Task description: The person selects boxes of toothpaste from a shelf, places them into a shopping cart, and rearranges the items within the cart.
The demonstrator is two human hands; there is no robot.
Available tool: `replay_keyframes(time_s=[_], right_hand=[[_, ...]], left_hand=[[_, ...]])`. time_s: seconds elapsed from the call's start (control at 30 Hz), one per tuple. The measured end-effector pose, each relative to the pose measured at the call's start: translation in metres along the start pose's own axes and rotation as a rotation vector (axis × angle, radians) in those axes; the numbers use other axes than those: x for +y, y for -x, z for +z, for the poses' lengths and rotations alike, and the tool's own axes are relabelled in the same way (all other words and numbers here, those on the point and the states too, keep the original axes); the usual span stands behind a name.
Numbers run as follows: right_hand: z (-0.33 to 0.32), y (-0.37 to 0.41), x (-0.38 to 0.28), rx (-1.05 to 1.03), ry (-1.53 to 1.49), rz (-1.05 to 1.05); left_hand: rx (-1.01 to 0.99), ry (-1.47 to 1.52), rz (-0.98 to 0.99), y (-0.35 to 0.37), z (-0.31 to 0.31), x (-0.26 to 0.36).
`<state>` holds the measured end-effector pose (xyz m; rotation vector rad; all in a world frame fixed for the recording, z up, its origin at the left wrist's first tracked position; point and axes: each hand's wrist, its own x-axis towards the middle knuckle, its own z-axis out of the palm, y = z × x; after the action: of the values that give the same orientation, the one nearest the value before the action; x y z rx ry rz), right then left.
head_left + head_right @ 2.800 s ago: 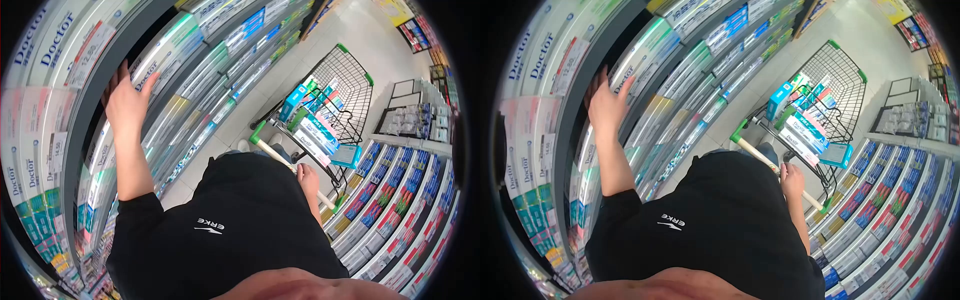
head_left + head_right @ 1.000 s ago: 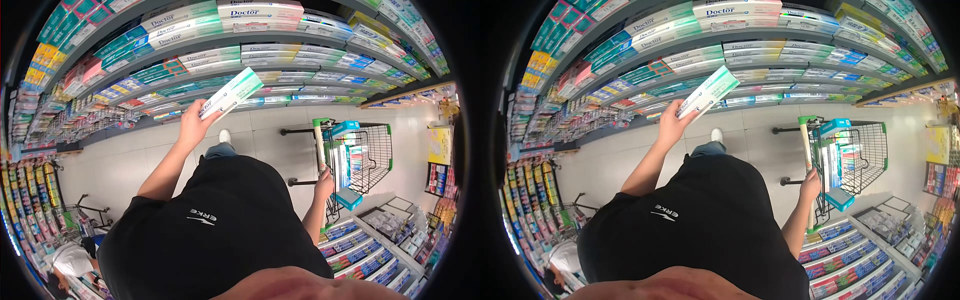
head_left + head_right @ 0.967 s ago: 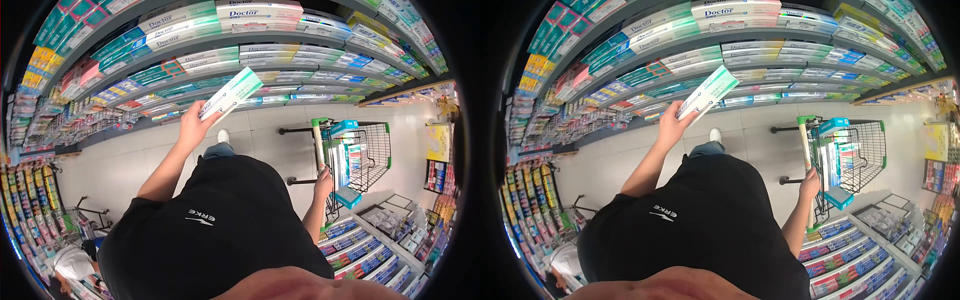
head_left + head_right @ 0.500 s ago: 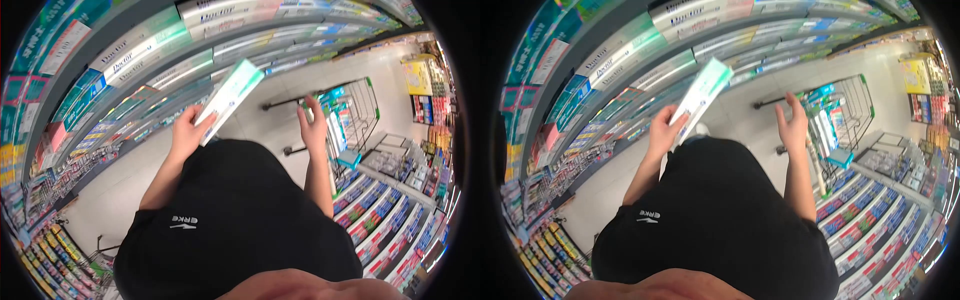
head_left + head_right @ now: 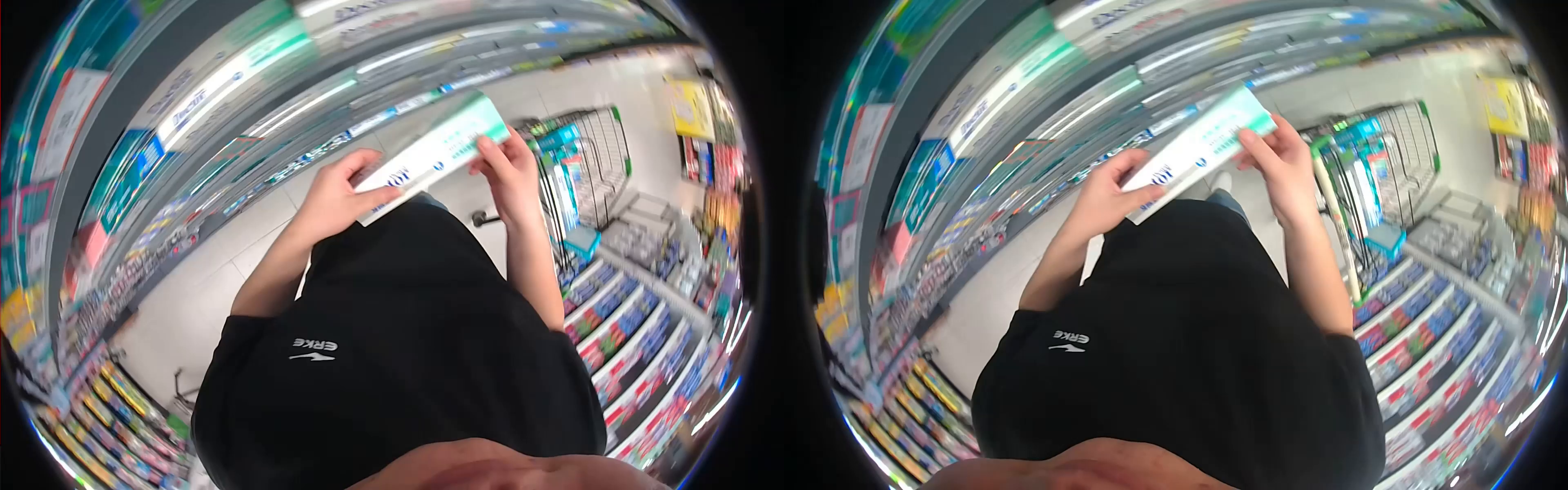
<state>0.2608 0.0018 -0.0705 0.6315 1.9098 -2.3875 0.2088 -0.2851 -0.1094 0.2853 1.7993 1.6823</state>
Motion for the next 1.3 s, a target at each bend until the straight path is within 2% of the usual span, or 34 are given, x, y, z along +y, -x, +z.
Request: replay_keyframes(time_s=[0.03, 0.07, 0.1, 0.17, 0.23, 0.3, 0.37, 0.47, 0.63, 0.7, 0.73, 0.77, 0.8, 0.87, 1.0, 1.03, 1.07, 1.1, 1.17, 1.23, 1.3], right_hand=[[-0.005, 0.001, 0.002, -0.028, 0.035, -0.015], [-0.007, 0.002, 0.002, -0.064, 0.096, -0.049], [-0.012, 0.004, 0.001, -0.094, 0.157, -0.087], [-0.033, 0.001, 0.002, -0.151, 0.267, -0.111], [-0.066, -0.005, 0.020, -0.063, 0.354, -0.065], [-0.097, -0.010, 0.041, 0.023, 0.427, -0.054], [-0.123, -0.012, 0.058, 0.046, 0.471, -0.077], [-0.150, -0.008, 0.066, 0.187, 0.650, -0.093], [-0.170, -0.007, 0.067, 0.282, 0.701, -0.119], [-0.157, -0.013, 0.057, 0.243, 0.848, -0.326], [-0.128, -0.017, 0.033, 0.253, 1.080, -0.382], [-0.104, -0.028, 0.023, 0.195, 1.061, -0.579], [-0.077, -0.038, 0.009, 0.172, 1.124, -0.628], [-0.013, -0.060, -0.028, 0.073, 1.185, -0.974], [0.074, -0.106, -0.072, 0.082, 1.262, -1.346], [0.086, -0.117, -0.078, 0.100, 1.270, -1.338], [0.095, -0.126, -0.085, -0.015, 1.319, -1.269], [0.104, -0.132, -0.090, -0.131, 1.363, -1.197], [0.121, -0.133, -0.102, -0.168, 1.385, -1.150], [0.130, -0.138, -0.102, -0.208, 1.399, -1.099], [0.132, -0.149, -0.097, -0.161, 1.460, -1.161]], left_hand=[[0.053, -0.053, -0.050, 0.005, 0.000, 0.004], [0.123, -0.116, 0.045, 0.011, -0.003, 0.009], [0.175, -0.120, 0.046, 0.019, -0.013, 0.014], [0.390, -0.730, 0.384, 0.044, -0.045, 0.021], [0.634, -1.002, 0.411, 0.072, -0.086, 0.025], [0.849, -1.029, 0.234, 0.096, -0.115, 0.039], [0.989, -1.306, 0.425, 0.104, -0.143, 0.054], [0.970, -1.344, 0.363, 0.099, -0.157, 0.089], [0.998, -1.535, 0.402, 0.072, -0.162, 0.098], [0.997, -1.560, 0.447, 0.063, -0.157, 0.099], [1.003, -1.580, 0.489, 0.058, -0.155, 0.097], [1.007, -1.598, 0.534, 0.053, -0.153, 0.097], [0.998, -1.594, 0.551, 0.047, -0.153, 0.098], [1.002, -1.684, 0.559, 0.038, -0.151, 0.102], [0.843, -1.605, 0.527, 0.026, -0.145, 0.129], [0.779, -1.527, 0.382, 0.019, -0.140, 0.140], [0.716, -1.448, 0.238, 0.012, -0.136, 0.151], [0.708, -1.449, 0.251, 0.005, -0.136, 0.161], [0.501, -1.265, 0.078, -0.012, -0.140, 0.178], [0.460, -1.254, 0.162, -0.029, -0.155, 0.163], [0.413, -1.244, 0.245, -0.035, -0.166, 0.152]])
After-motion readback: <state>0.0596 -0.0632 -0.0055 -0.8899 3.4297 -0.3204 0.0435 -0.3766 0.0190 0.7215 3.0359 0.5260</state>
